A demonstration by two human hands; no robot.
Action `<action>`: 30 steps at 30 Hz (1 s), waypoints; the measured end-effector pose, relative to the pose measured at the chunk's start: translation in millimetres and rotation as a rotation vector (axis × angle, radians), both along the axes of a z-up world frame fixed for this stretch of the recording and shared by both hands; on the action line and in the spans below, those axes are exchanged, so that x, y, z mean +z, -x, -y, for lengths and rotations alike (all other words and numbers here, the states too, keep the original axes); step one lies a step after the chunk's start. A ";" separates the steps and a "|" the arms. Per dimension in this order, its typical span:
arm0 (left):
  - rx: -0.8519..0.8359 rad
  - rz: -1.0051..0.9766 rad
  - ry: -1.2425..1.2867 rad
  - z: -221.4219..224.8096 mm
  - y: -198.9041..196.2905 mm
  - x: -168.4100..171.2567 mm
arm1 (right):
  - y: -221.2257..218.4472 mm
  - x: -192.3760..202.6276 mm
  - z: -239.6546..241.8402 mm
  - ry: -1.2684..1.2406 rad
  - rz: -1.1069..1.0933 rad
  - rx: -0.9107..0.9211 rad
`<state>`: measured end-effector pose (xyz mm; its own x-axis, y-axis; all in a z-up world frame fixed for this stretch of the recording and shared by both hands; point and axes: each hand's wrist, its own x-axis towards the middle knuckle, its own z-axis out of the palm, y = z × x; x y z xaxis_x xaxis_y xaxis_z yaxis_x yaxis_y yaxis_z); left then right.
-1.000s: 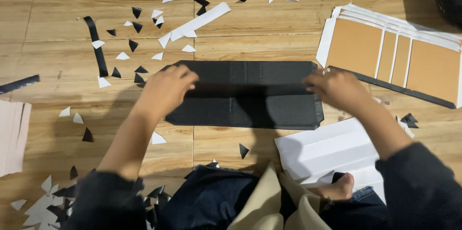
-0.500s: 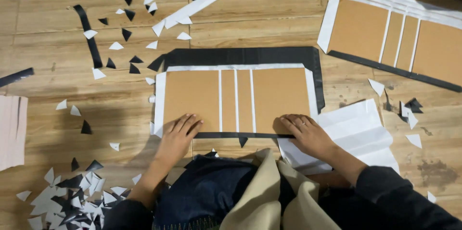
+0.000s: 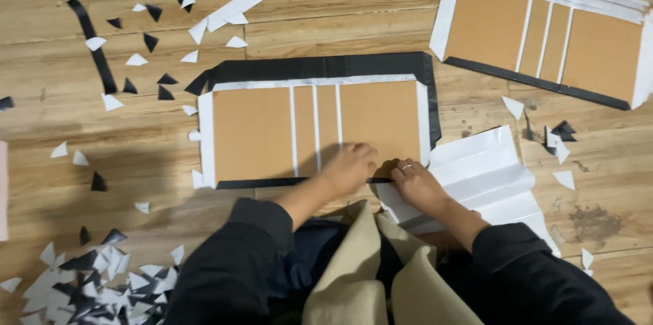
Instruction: Assembling a folder by gluing cardboard inserts onto a black base
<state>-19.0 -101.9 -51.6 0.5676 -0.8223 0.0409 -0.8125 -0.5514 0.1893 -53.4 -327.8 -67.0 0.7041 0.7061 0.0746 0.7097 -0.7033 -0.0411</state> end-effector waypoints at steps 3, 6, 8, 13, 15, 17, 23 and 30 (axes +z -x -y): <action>-0.075 0.122 0.031 8.3 14.0 -5.1 | -2.3 -2.2 0.6 -0.008 0.010 -0.002; -0.105 0.263 0.121 10.6 27.3 -1.4 | 1.2 -4.3 1.4 -0.036 -0.038 -0.012; -0.127 0.289 0.092 11.6 24.0 3.4 | -6.3 -4.6 -1.1 -0.064 -0.063 -0.025; -0.058 0.423 0.293 18.9 23.7 -2.5 | -4.1 11.1 4.5 -0.088 -0.164 -0.107; -0.055 0.437 0.306 14.4 14.6 2.5 | -7.6 20.4 9.7 -0.032 -0.122 -0.133; -0.051 0.455 0.318 9.8 6.5 -2.3 | -11.8 20.9 13.5 0.023 -0.077 -0.157; -0.030 0.430 0.270 -3.8 -2.7 -19.6 | -20.6 15.6 3.5 0.035 0.034 -0.166; 0.011 0.348 0.212 -4.8 -1.6 -15.2 | -26.2 32.9 -11.0 0.028 0.020 -0.186</action>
<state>-17.4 -97.1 -66.7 0.4984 -0.7692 0.3998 -0.8426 -0.5383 0.0146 -27.3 -316.8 -34.1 0.8213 0.5659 0.0721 0.5678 -0.8232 -0.0066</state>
